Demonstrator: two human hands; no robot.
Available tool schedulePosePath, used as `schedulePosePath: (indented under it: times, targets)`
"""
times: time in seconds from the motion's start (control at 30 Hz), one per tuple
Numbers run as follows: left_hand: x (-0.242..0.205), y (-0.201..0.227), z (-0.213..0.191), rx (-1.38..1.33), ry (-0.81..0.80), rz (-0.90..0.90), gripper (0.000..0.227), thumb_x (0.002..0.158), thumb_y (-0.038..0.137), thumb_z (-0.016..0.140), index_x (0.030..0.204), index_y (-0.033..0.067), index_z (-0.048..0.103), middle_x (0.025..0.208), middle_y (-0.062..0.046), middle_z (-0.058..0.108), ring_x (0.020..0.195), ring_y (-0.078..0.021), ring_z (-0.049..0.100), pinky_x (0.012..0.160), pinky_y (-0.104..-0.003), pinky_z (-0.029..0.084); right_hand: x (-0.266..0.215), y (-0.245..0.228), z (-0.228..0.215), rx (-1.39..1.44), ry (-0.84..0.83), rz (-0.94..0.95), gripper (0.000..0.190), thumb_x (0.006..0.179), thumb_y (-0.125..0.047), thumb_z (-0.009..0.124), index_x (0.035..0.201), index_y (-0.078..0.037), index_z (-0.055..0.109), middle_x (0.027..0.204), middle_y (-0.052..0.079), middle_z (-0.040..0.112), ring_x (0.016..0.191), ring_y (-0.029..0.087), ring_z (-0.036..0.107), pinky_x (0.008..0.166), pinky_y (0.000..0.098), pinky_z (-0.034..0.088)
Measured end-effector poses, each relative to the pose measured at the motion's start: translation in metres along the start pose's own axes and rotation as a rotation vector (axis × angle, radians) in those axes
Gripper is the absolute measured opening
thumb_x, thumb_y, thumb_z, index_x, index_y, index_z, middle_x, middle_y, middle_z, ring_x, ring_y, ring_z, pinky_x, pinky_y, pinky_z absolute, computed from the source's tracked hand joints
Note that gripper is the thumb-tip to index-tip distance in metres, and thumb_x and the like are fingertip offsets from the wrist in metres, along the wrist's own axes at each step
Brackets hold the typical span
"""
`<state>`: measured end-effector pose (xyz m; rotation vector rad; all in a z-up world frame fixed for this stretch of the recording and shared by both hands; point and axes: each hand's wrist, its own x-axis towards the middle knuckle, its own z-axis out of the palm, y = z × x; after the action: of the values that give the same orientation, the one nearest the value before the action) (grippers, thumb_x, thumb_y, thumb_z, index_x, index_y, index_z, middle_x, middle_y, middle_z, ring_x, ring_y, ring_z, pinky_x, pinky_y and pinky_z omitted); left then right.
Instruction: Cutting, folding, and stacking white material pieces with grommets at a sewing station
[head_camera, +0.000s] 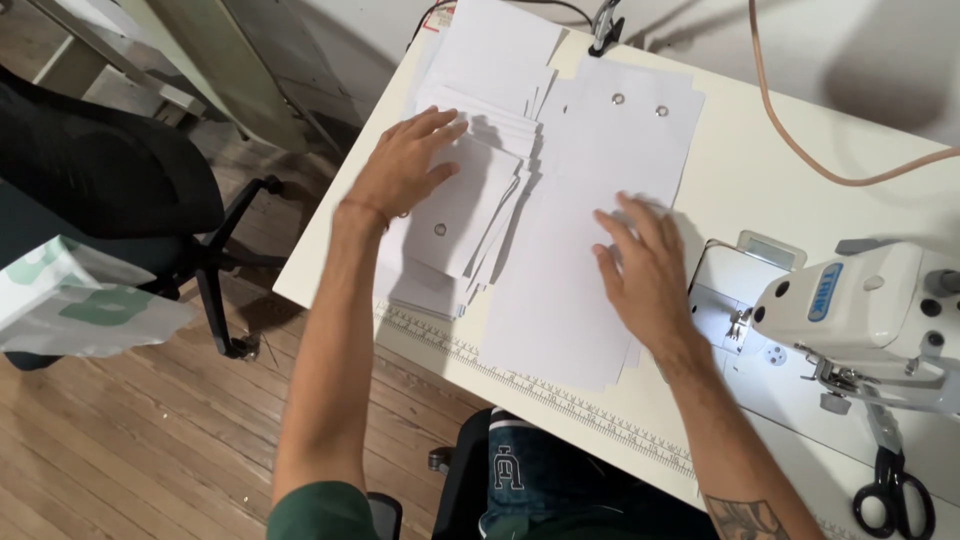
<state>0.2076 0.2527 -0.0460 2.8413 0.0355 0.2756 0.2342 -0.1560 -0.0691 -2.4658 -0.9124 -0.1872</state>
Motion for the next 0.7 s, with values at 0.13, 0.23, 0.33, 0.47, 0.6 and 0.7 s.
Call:
schedulePosePath:
  times: [0.13,0.23,0.33,0.47,0.6,0.7]
  targets:
    - [0.03,-0.026,0.009,0.031,-0.162,0.024,0.055,0.103,0.045,0.088,0.154,0.03,0.073,0.163,0.0,0.068,0.16,-0.0309,0.058,0.135,-0.071,0.038,0.032,0.004,0.018,0.122,-0.034,-0.029,0.041,0.118,-0.033,0.069,0.158,-0.026,0.072,0.16,0.001,0.064,0.156,0.028,0.061,0.135,0.0623,0.033]
    - [0.028,-0.028,0.016,0.052,-0.073,0.069,0.047,0.099,0.045,0.093,0.14,0.0286,0.076,0.15,0.002,0.073,0.149,-0.0261,0.068,0.135,-0.066,0.041,0.083,0.015,0.039,0.206,0.004,-0.05,0.037,0.117,-0.03,0.073,0.154,-0.027,0.075,0.148,-0.001,0.072,0.145,0.026,0.07,0.127,0.054,0.044]
    - [-0.002,-0.029,0.022,0.119,0.163,0.198,0.025,0.104,0.042,0.088,0.121,0.0256,0.079,0.132,0.001,0.082,0.135,-0.0217,0.077,0.137,-0.059,0.041,0.152,0.032,0.069,0.27,0.065,-0.099,0.035,0.114,-0.02,0.077,0.149,-0.023,0.079,0.14,0.001,0.077,0.136,0.03,0.076,0.119,0.0506,0.053]
    - [-0.071,0.008,-0.032,0.079,0.401,0.326,0.029,0.122,0.04,0.066,0.102,0.0247,0.079,0.111,0.004,0.088,0.111,-0.0172,0.086,0.128,-0.048,0.054,0.234,0.042,0.106,0.24,0.044,-0.152,0.032,0.113,-0.006,0.075,0.139,-0.02,0.084,0.13,0.003,0.079,0.128,0.033,0.078,0.116,0.0489,0.053]
    - [-0.154,0.045,-0.104,-0.051,0.36,0.31,0.036,0.124,0.039,0.056,0.111,0.0224,0.084,0.107,-0.001,0.086,0.103,-0.0241,0.085,0.113,-0.052,0.064,0.276,0.038,0.139,0.142,-0.034,-0.211,0.024,0.111,-0.012,0.082,0.131,-0.023,0.087,0.126,0.0,0.077,0.125,0.028,0.078,0.117,0.0438,0.052]
    - [-0.207,0.047,-0.121,-0.395,0.264,0.296,0.022,0.115,0.019,0.068,0.116,0.019,0.089,0.097,-0.01,0.082,0.086,-0.03,0.08,0.094,-0.052,0.067,0.284,0.009,0.117,0.108,-0.098,-0.11,0.031,0.1,-0.029,0.1,0.127,-0.018,0.088,0.126,0.005,0.071,0.126,0.034,0.073,0.114,0.0485,0.056]
